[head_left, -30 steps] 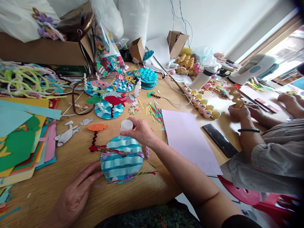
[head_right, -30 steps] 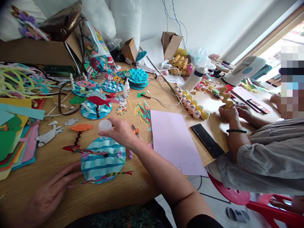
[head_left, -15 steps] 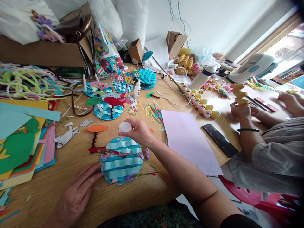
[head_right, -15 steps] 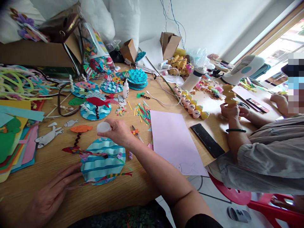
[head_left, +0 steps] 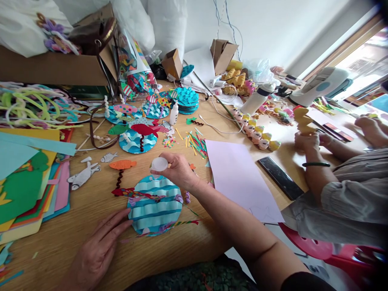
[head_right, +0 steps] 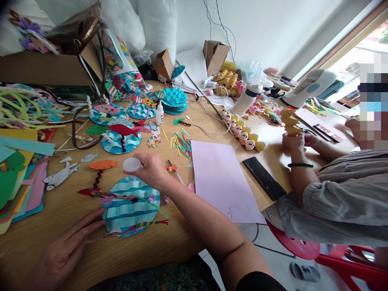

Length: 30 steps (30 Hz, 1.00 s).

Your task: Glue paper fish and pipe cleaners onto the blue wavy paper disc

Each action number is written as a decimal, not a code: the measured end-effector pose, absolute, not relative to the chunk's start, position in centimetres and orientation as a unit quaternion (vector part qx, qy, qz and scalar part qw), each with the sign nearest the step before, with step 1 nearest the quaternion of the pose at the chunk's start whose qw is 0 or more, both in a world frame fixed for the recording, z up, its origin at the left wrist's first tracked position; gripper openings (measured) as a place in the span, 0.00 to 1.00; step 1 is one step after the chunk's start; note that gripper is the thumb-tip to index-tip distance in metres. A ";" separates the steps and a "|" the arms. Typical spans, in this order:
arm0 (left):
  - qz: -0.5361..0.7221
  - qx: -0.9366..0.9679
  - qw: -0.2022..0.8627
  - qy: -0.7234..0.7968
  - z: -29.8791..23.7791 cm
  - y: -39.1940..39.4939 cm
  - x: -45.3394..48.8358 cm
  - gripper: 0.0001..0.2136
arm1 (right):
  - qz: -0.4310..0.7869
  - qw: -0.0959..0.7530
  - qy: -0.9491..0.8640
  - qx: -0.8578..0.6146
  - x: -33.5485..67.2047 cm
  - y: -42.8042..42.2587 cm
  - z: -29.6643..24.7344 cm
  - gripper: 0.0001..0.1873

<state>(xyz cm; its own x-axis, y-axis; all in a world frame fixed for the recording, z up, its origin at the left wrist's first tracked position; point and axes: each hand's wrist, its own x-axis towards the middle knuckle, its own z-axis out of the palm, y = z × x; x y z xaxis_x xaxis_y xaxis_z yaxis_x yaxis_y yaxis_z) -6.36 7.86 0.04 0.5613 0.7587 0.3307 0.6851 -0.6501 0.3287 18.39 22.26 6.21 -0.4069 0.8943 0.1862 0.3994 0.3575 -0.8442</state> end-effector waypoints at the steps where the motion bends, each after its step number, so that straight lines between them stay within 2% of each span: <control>1: 0.224 0.881 0.078 0.410 0.0 7.8 -6.4 0.22 | 0.368 0.338 -0.754 -0.427 18.4 22.2 6.2 0.10; 11: 0.215 0.881 0.072 0.414 -0.3 7.9 -6.5 0.22 | 0.418 0.262 -0.745 -0.449 18.8 22.9 6.9 0.13; 18: 0.232 0.876 0.064 0.419 -0.3 7.9 -6.3 0.22 | 0.463 0.321 -0.682 -0.467 19.4 23.0 5.8 0.17; 30: 0.221 0.880 0.057 0.416 -0.8 7.9 -6.5 0.22 | 0.484 0.365 -0.639 -0.474 19.7 22.9 6.0 0.16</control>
